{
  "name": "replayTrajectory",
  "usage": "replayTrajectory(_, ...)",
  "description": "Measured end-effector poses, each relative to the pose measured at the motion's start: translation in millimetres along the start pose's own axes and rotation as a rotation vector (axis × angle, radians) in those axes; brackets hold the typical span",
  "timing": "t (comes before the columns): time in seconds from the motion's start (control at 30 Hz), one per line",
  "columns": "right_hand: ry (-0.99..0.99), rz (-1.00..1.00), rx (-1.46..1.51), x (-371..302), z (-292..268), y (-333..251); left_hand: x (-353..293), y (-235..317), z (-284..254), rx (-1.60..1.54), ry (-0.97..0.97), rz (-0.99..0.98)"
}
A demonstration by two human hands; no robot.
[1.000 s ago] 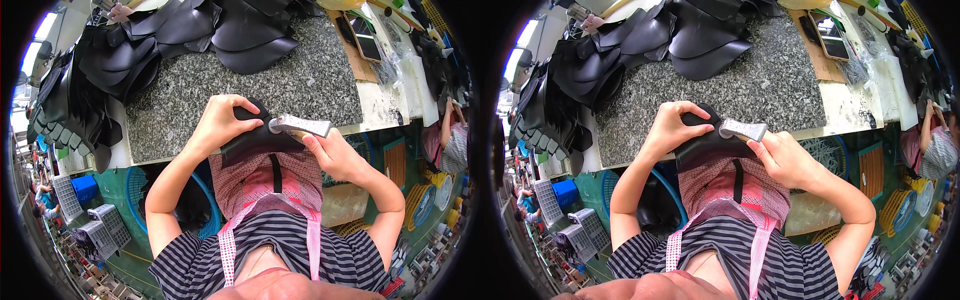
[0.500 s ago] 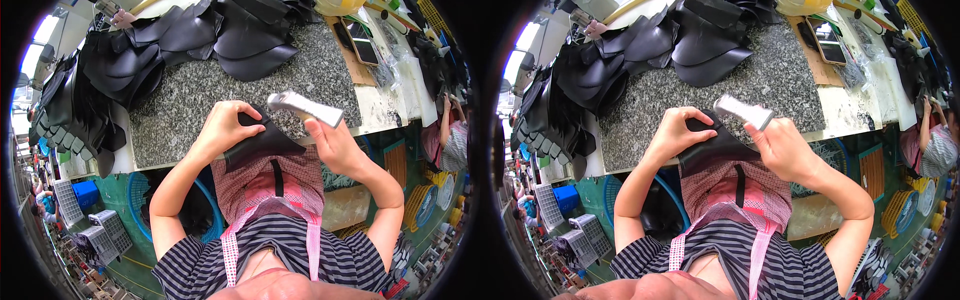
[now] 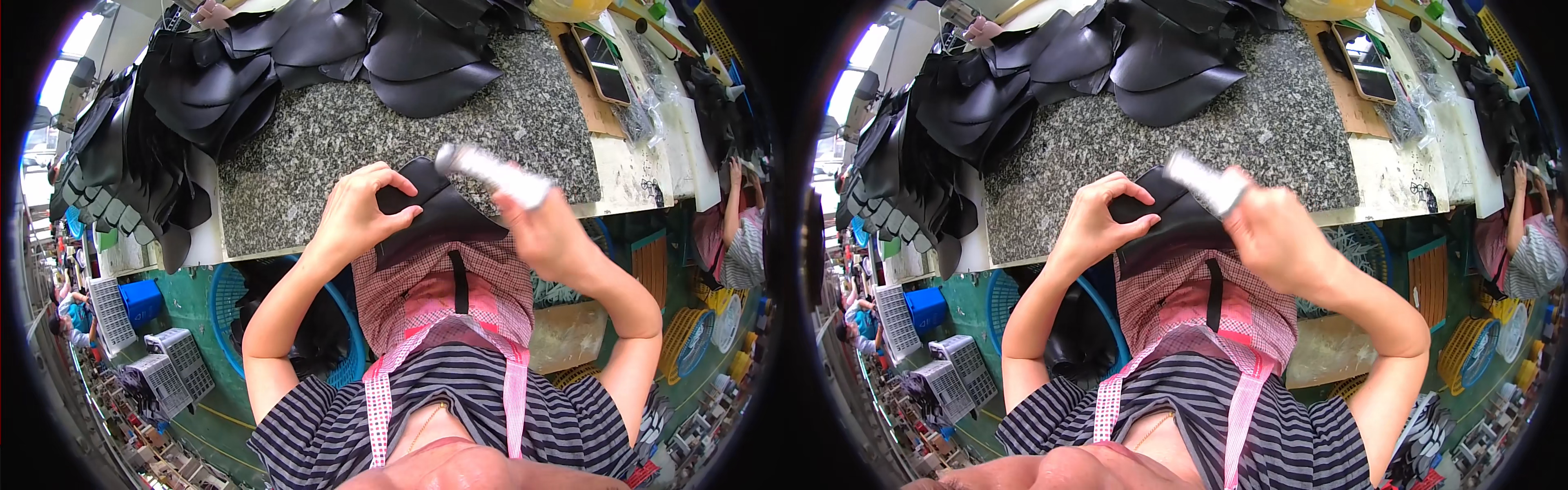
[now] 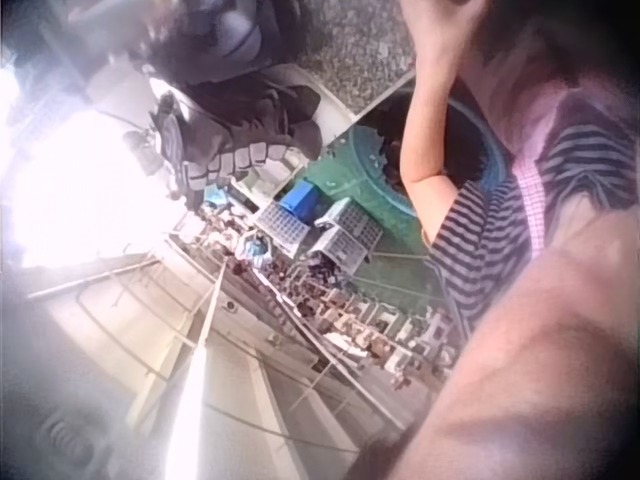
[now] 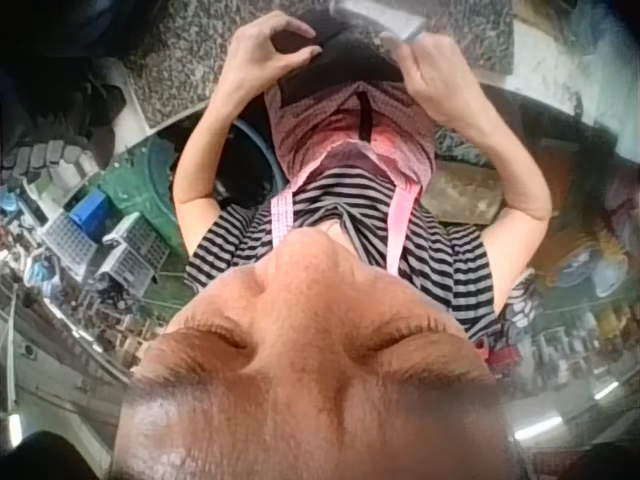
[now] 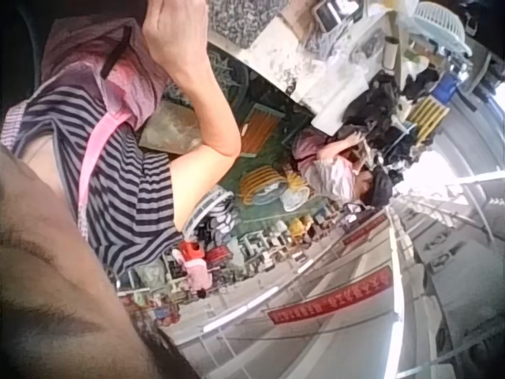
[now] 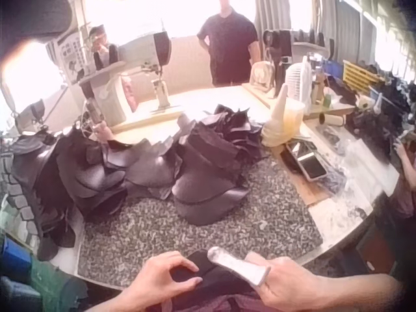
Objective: The person gathers and sorts pieces of leather on a workbench, then folds the edges of individual pieces and hammers them with a hammer.
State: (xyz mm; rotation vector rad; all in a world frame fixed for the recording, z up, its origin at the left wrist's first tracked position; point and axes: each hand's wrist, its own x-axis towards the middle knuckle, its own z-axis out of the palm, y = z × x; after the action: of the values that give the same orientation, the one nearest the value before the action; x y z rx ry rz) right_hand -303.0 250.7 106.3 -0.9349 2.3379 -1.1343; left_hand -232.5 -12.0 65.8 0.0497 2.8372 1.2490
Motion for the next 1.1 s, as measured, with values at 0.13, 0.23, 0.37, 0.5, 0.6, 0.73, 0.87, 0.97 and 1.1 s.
replayTrajectory(0.13, -0.124, -0.084, -0.162, 8.9, 1.8, 2.8, -2.1, -0.2, -0.8, -0.003, -0.011, 0.001)
replayTrajectory(0.23, 0.005, -0.093, -0.087, 7.7, -5.4, -9.0, -1.1, -2.2, 0.7, 0.023, 0.01, 0.033)
replayTrajectory(0.37, -0.161, -0.105, -0.123, 10.1, 14.2, 3.1, 1.3, -3.5, 1.4, 0.051, -0.001, 0.011)
replayTrajectory(0.5, 0.018, -0.198, -0.027, 13.5, 4.5, -14.2, -4.6, -7.6, 4.9, 0.042, 0.05, 0.054)
replayTrajectory(0.6, -0.164, -0.045, -0.156, 7.9, 25.7, 2.5, -9.9, -5.5, 5.8, 0.003, 0.085, 0.085)
replayTrajectory(0.73, -0.171, -0.03, -0.152, 8.8, 22.4, -1.2, -26.4, -18.1, 0.0, 0.005, 0.12, 0.202)
replayTrajectory(0.87, -0.19, -0.034, -0.13, 15.0, 9.6, -10.3, -26.4, -15.5, -0.8, -0.029, 0.111, 0.099)
replayTrajectory(0.97, 0.1, -0.251, -0.031, 10.4, 9.1, -20.0, -28.0, -11.2, -4.7, -0.007, 0.098, 0.097)
replayTrajectory(1.1, -0.168, -0.123, -0.072, 11.3, 27.3, -5.8, -26.0, -14.5, -4.9, -0.004, 0.058, 0.079)
